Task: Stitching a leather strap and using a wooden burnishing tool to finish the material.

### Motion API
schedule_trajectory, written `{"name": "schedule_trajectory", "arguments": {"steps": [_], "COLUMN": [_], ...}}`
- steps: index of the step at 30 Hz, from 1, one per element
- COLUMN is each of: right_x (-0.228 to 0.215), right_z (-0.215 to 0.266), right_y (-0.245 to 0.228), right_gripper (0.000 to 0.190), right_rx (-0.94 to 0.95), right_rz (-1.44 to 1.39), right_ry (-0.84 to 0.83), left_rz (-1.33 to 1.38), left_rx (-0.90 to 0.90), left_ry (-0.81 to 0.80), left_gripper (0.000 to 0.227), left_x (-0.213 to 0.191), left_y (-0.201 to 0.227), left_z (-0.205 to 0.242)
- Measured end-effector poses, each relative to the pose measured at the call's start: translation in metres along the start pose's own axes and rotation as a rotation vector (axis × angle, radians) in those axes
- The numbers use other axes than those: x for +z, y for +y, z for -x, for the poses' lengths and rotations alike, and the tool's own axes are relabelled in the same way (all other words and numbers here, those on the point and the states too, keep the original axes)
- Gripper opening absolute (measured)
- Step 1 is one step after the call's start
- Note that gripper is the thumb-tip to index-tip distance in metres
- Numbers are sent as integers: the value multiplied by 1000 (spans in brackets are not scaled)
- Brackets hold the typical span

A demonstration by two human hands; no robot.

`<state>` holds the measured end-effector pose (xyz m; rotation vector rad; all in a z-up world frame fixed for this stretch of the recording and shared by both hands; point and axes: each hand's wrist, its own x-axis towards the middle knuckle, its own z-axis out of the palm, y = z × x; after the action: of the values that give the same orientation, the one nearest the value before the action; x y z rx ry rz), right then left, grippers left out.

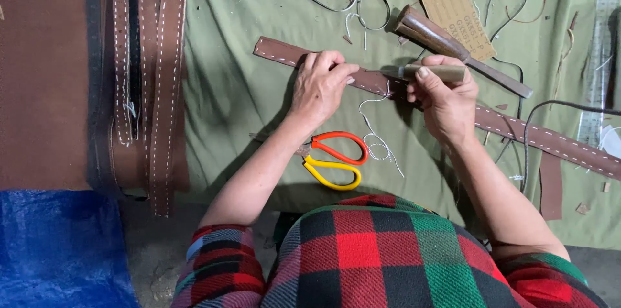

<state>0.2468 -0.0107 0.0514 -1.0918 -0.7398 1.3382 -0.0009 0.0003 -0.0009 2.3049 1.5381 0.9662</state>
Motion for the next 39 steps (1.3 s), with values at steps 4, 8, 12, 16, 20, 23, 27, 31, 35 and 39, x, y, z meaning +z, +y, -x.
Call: {"name": "schedule_trajectory", "arguments": {"steps": [4, 8, 12, 16, 20, 23, 27, 31, 35, 39], "right_x": [2, 2, -1, 2, 52, 70, 84, 83, 73, 42], "right_z": [1, 0, -2, -19, -18, -24, -26, -24, -21, -29], "right_y": [-1, 0, 0, -21, -74, -82, -82, -81, -76, -57], "right_gripper": [22, 23, 24, 28, 27, 24, 20, 17, 20, 32], "right_rx": [1, -16, -76, -101, -95, -22, -124, -188, -243, -494], "right_rz": [7, 15, 125, 437, 846, 903, 911, 979, 826, 1020], "right_ry": [1, -8, -39, -131, -290, -387, -522, -487, -516, -622], "left_rz": [12, 9, 6, 0, -28, 55, 491, 372, 322, 306], "left_rx": [14, 5, -7, 5, -27, -65, -224, -222, -56, 48], "left_ry": [3, -1, -5, 2, -22, -75, -52, -11, 117, 200], "left_gripper": [15, 16, 16, 17, 22, 43, 77, 87, 74, 60], "left_x": [1, 2, 0, 1, -6, -17, -24, -4, 1, 11], "left_y": [-1, -1, 2, 1, 11, 19, 43, 52, 56, 50], "left_z": [1, 1, 1, 1, -3, -16, -36, -41, -36, -32]}}
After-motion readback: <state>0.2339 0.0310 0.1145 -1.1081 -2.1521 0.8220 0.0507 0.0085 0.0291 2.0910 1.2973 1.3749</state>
